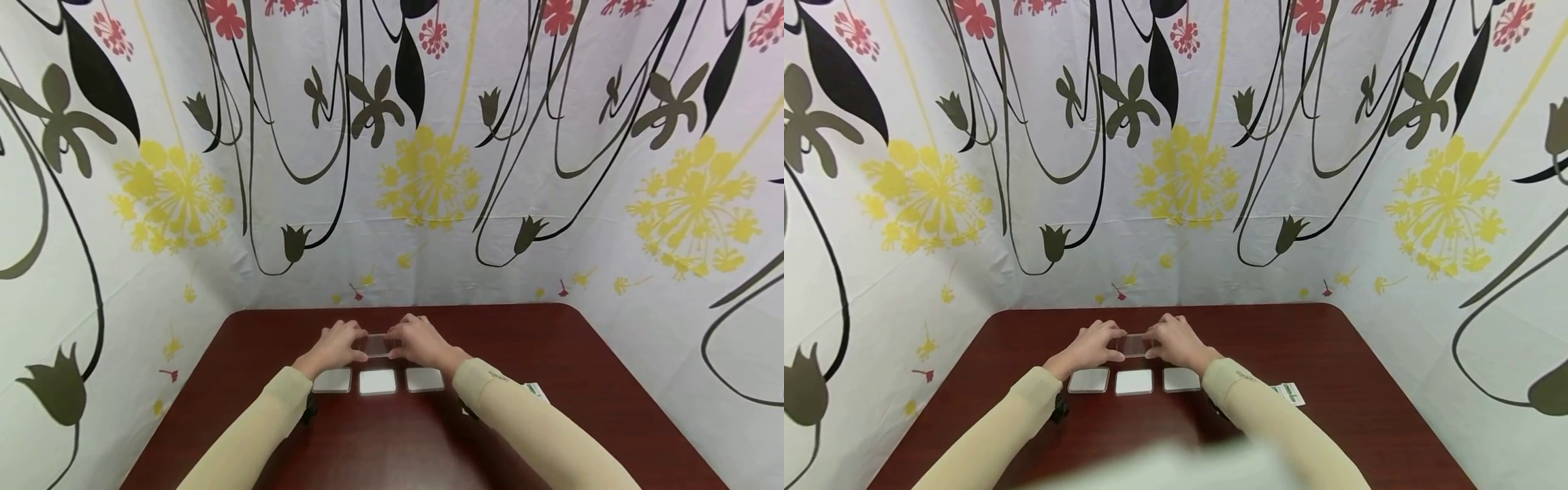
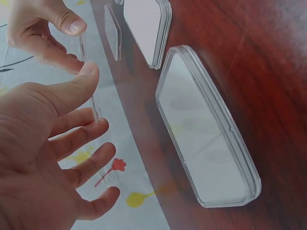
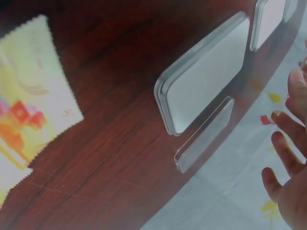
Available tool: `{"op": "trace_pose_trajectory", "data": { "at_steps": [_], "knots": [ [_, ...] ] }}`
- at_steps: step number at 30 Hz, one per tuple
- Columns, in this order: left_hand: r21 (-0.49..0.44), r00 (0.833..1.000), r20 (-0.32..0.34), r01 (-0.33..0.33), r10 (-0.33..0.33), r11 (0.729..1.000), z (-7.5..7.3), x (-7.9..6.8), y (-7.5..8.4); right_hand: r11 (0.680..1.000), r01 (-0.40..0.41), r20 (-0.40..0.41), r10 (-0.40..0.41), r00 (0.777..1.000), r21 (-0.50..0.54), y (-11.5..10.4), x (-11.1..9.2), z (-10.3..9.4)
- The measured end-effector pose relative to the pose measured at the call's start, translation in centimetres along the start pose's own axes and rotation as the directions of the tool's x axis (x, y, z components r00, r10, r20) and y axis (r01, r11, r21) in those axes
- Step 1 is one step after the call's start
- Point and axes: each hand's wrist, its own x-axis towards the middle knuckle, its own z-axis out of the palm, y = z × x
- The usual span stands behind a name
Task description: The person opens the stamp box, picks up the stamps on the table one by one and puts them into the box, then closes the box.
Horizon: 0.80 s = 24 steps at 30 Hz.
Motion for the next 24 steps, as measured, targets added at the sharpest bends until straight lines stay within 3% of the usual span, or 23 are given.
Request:
{"op": "trace_pose_trajectory", "data": {
  "at_steps": [13,24],
  "knots": [
    [-0.012,0.999,0.022,0.030,-0.029,0.999,1.0,1.4,-1.2,0.996,-0.080,0.051,0.078,0.996,0.045,0.9,1.7,1.4],
    [0.024,0.998,0.050,0.022,-0.023,0.999,2.2,2.2,-1.5,0.993,-0.112,0.110,0.106,0.988,0.045,0.6,1.6,2.2]
  ]
}}
